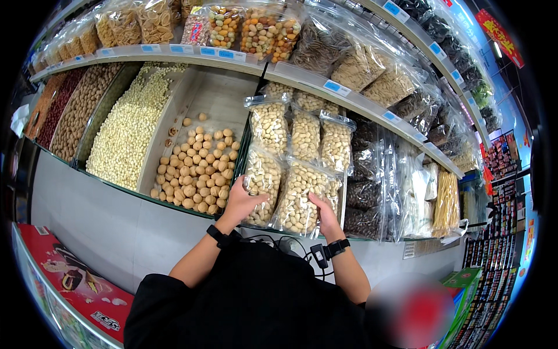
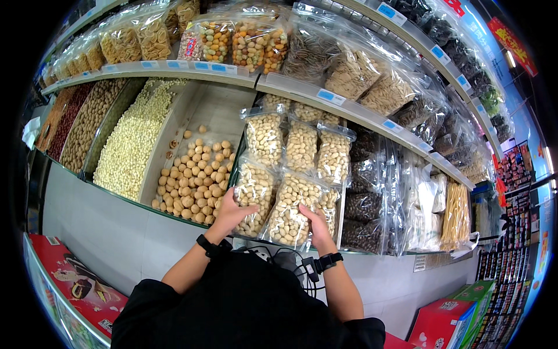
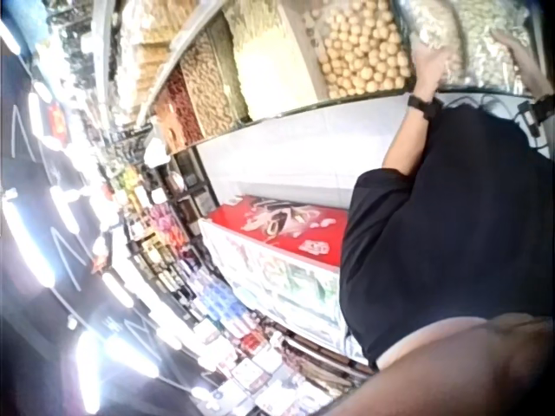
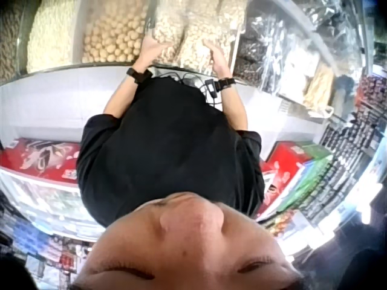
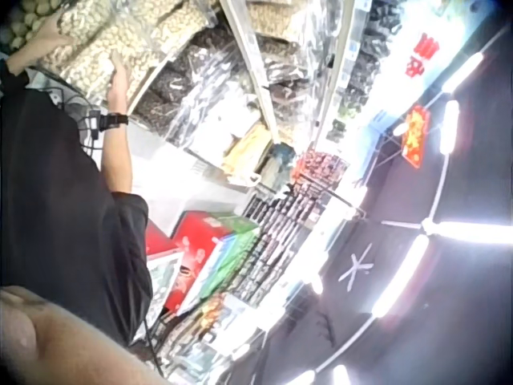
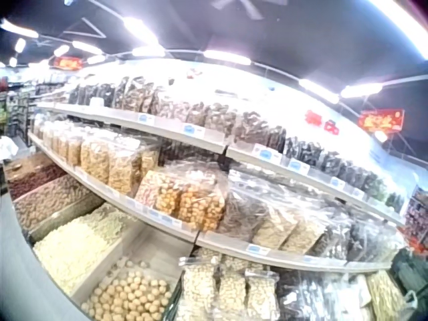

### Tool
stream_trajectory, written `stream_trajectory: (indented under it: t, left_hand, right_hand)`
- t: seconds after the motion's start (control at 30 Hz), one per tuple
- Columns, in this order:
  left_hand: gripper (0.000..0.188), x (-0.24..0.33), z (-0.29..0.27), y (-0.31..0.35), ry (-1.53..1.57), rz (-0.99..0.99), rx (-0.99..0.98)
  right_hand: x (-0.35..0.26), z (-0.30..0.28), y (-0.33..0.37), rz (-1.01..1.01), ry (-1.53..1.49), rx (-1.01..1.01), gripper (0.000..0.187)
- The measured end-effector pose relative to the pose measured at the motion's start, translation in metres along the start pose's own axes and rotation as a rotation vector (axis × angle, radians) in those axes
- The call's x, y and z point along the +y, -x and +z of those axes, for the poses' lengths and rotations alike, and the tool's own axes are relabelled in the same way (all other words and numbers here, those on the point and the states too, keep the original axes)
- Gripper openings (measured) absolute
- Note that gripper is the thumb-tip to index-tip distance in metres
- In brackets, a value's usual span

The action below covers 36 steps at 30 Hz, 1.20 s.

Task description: The person picks up bags of dried goods from a display case and places them onto shelves, and later moves bags of cashews from one shelf to another.

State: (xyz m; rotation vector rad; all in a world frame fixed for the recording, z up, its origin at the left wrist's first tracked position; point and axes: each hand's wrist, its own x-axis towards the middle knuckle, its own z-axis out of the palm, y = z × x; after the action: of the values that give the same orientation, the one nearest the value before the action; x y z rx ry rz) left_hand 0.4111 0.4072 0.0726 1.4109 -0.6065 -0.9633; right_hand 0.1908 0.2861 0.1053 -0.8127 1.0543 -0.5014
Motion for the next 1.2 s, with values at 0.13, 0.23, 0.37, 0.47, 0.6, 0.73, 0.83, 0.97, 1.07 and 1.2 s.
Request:
stream_trajectory:
  t: [0.13, 0.23, 0.37, 0.47, 0.6, 0.73, 0.83, 0.97, 1.07, 1.2]
  left_hand:
    - [0.053, 0.049, -0.018, 0.008, 0.246, -0.142, -0.068]
    - [0.037, 0.069, -0.031, 0.011, 0.49, -0.346, -0.164]
    - [0.045, 0.044, -0.031, 0.006, 0.784, -0.506, -0.4]
    - [0.048, 0.019, -0.014, 0.001, 0.824, -0.593, -0.563]
    - [0.046, 0.002, 0.009, 0.001, 0.719, -0.72, -0.538]
    - [0.047, 0.0, 0.012, -0.005, 0.65, -0.752, -0.553]
    - [0.049, 0.017, 0.013, -0.002, 0.664, -0.787, -0.587]
    - [0.051, 0.027, 0.012, 0.016, 0.657, -0.669, -0.622]
    - [0.053, 0.052, 0.016, 0.044, 0.489, -0.557, -0.617]
    - [0.063, 0.072, 0.032, 0.079, 0.408, -0.455, -0.846]
  right_hand:
    - [0.017, -0.018, -0.006, 0.011, -0.099, -0.015, 0.047]
    - [0.018, -0.018, 0.0, 0.053, -0.184, -0.038, 0.05]
    - [0.029, -0.024, 0.004, 0.078, -0.286, -0.058, 0.052]
    - [0.036, -0.022, 0.011, 0.034, -0.309, -0.051, 0.052]
    - [0.046, -0.016, 0.025, -0.005, -0.394, 0.112, 0.053]
    - [0.056, -0.025, 0.031, 0.076, -0.566, 0.046, 0.052]
    - [0.055, -0.023, 0.035, -0.002, -0.567, 0.022, 0.052]
    - [0.054, -0.023, 0.064, -0.052, -0.633, -0.08, 0.056]
    - [0.064, -0.037, 0.106, -0.207, -0.656, -0.15, 0.067]
    - [0.079, -0.048, 0.186, -0.406, -0.668, -0.126, 0.077]
